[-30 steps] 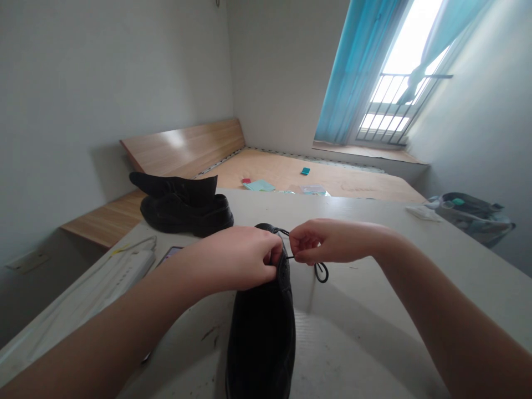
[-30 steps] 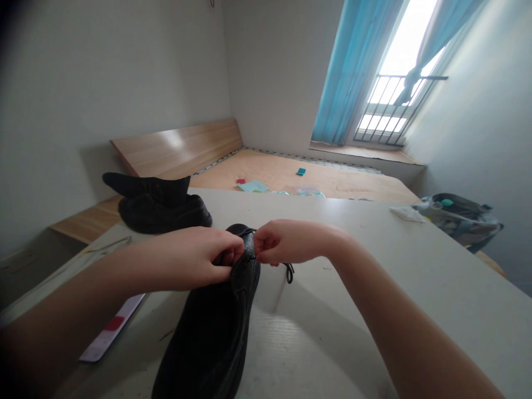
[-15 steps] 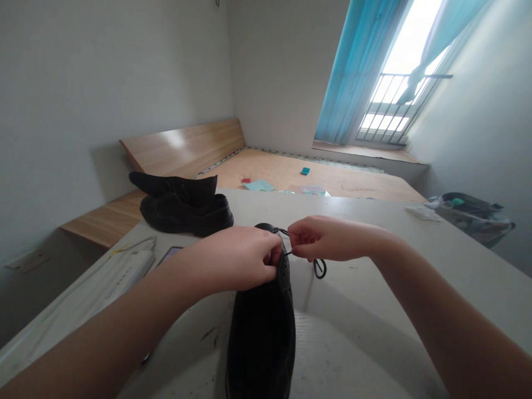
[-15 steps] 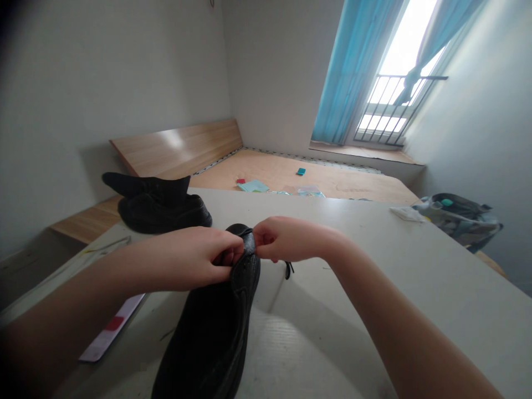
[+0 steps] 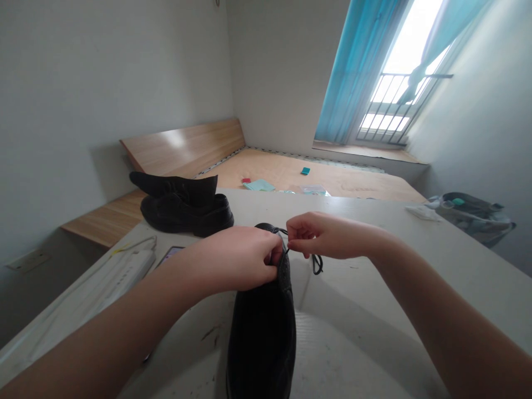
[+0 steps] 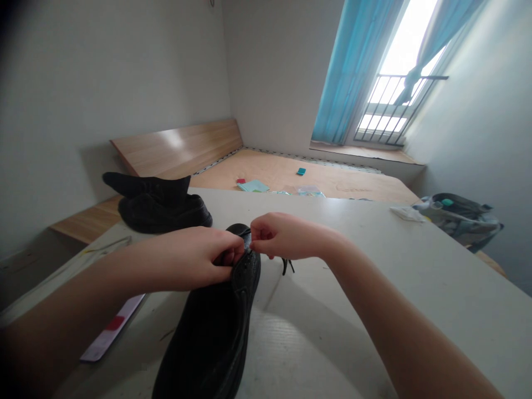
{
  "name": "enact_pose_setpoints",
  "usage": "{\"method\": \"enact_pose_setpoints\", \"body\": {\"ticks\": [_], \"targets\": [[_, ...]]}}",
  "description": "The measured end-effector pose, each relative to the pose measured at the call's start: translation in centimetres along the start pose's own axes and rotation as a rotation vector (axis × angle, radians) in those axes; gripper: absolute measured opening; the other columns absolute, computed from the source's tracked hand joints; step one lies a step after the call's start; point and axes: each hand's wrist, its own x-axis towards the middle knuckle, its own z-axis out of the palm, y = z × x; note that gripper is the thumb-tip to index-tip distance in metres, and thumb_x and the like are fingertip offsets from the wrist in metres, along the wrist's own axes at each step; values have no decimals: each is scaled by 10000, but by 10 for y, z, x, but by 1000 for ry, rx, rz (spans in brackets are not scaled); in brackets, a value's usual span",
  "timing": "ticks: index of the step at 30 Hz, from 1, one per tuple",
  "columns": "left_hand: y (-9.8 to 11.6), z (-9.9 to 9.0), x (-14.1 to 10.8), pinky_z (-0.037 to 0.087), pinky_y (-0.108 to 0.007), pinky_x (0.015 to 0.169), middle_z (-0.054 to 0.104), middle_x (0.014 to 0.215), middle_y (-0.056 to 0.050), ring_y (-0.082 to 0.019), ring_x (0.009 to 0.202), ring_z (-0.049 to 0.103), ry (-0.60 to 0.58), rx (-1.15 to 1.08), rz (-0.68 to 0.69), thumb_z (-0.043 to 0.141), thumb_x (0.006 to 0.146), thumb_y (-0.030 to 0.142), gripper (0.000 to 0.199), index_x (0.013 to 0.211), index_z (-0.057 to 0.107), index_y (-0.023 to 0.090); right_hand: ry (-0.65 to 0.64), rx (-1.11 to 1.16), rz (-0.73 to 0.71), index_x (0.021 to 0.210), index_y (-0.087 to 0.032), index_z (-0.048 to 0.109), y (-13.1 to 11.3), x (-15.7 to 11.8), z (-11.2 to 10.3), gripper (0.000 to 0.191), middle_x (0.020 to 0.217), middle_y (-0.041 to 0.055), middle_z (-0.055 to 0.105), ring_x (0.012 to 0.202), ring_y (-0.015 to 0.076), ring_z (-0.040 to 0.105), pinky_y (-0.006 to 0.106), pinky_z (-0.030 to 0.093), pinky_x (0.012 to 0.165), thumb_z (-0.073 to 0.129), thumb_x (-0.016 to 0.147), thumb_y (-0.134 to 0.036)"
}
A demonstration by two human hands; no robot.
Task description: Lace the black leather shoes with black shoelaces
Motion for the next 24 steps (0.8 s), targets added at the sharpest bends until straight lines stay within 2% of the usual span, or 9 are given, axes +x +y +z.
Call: {"method": "enact_pose_setpoints", "body": {"ticks": [8,15,24], "targets": [[-1,0,0,338,-281,525,637,713,13,-165,635,539,5,-1,5,507,764,309,103,717,550,228,-20,3,26,726,-189,522,1,0,0,191,647,1,648,533,104,492,208,361,455,556,855,-326],[-1,1,-1,335,-278,520,641,727,10,-165,644,543,1,-7,2,517,759,308,92,746,564,230,-87,9,45,709,-188,547,3,-1,0,95,648,4,647,619,143,609,214,380,488,554,796,-227],[-1,0,-2,349,-278,536,650,750,2,-176,659,552,29,-8,-6,530,762,318,95,769,567,231,-71,-20,67,698,-197,533,2,0,1,95,654,-4,645,614,140,597,221,383,490,537,788,-227]]}}
